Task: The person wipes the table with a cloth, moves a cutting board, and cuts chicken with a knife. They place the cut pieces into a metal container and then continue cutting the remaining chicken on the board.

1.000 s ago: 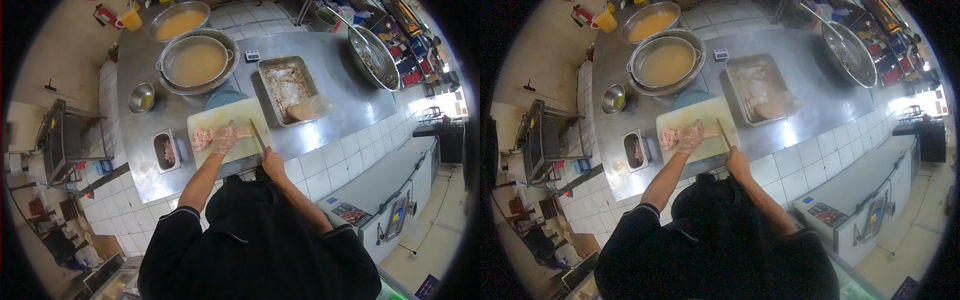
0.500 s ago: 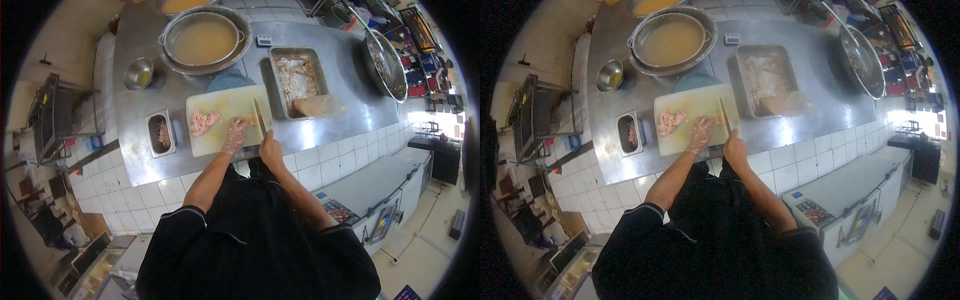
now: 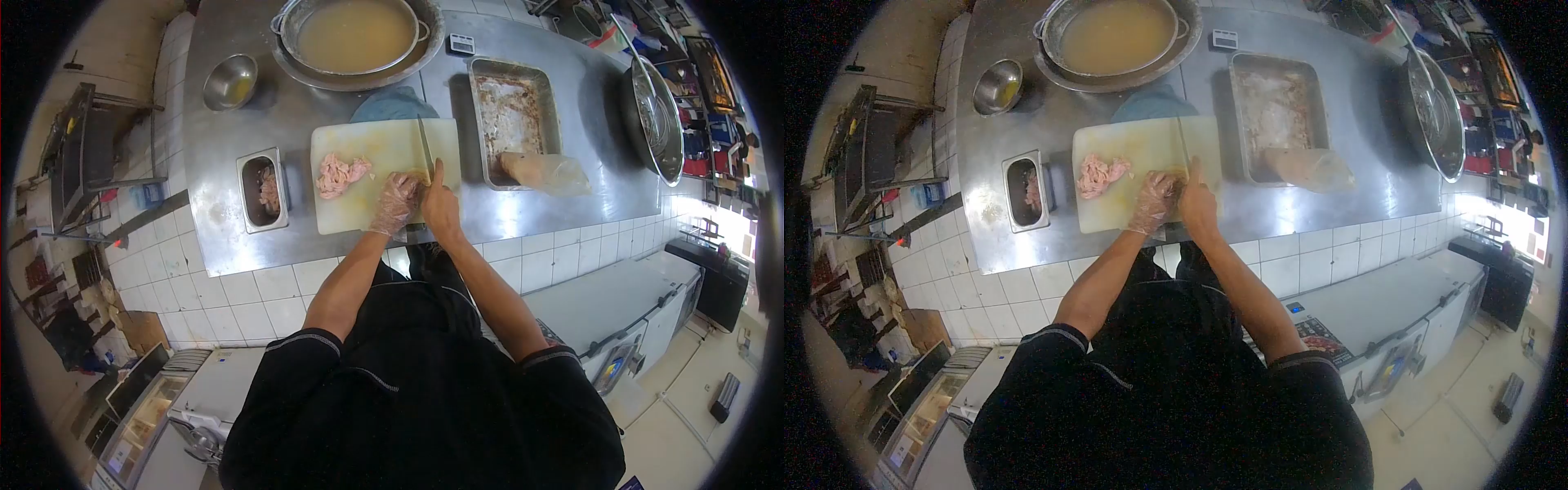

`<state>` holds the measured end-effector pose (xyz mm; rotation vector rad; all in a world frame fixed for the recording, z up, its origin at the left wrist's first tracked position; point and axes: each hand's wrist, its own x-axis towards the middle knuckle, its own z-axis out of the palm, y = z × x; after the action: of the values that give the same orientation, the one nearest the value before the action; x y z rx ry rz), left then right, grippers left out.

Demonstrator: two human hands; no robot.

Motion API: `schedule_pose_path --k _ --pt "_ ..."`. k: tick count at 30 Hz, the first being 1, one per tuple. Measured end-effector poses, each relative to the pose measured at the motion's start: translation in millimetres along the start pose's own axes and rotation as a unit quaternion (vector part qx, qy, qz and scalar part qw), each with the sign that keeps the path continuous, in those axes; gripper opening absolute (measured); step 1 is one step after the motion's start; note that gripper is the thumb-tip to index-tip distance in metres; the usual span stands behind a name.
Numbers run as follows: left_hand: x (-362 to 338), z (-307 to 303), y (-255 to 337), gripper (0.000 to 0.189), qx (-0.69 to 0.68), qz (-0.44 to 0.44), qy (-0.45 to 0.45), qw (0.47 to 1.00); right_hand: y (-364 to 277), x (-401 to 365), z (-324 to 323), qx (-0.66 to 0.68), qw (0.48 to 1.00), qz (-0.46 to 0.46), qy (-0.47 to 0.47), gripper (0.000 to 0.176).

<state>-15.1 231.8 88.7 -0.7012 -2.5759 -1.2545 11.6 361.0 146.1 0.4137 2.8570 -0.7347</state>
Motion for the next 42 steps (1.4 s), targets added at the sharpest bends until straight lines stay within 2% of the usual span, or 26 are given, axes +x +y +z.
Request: schedule_pose_path --k 3,6,12,15,18,21,27,31,36,39,42 --pt "-1 1 -4 0.028 0.005 -0.011 -0.042 0.999 2 -8 -7 0.014 0.999 -0.046 -0.008 0.076" --pt "2 0 0 0.027 -0.006 -0.016 -0.029 0.999 2 -6 -7 0.007 0.999 -0.02 -0.033 0.082" --pt "4 -7 5 0.025 -0.019 -0.039 -0.043 0.998 2 -2 -2 -0.001 0.999 -0.045 -0.005 0.089" --pt "4 -8 3 0.025 -0.01 -0.033 -0.049 0.998 2 3 2 -0.004 0.999 -0.039 -0.02 0.089" --pt "5 -7 5 0.027 -0.011 -0.019 -0.018 1.0 -2 8 0 -0.011 0.999 -0.017 -0.041 0.09" --pt "6 -8 6 0.028 -0.032 -0.036 -0.019 0.999 -9 13 0 -0.015 0.999 -0.021 -0.038 0.088" --pt "3 -2 -2 0.021 0.011 -0.033 -0.041 0.999 -1 10 9 0.011 0.998 -0.064 0.015 0.087" --pt "3 -1 -3 0.016 0.016 -0.006 -0.02 1.0 1 0 10 -0.006 0.998 -0.056 0.011 0.089" --pt "-2 11 -13 0.017 0.019 0.007 -0.017 1.0 15 -32 16 -0.039 0.997 -0.058 0.019 0.089" --pt "-7 21 -23 0.017 0.023 0.044 -0.003 0.999 29 -67 17 -0.03 0.999 -0.026 -0.011 0.086" --pt "3 5 -9 0.017 -0.008 0.025 -0.01 1.0 26 -108 2 -0.032 0.997 0.023 -0.065 0.084"
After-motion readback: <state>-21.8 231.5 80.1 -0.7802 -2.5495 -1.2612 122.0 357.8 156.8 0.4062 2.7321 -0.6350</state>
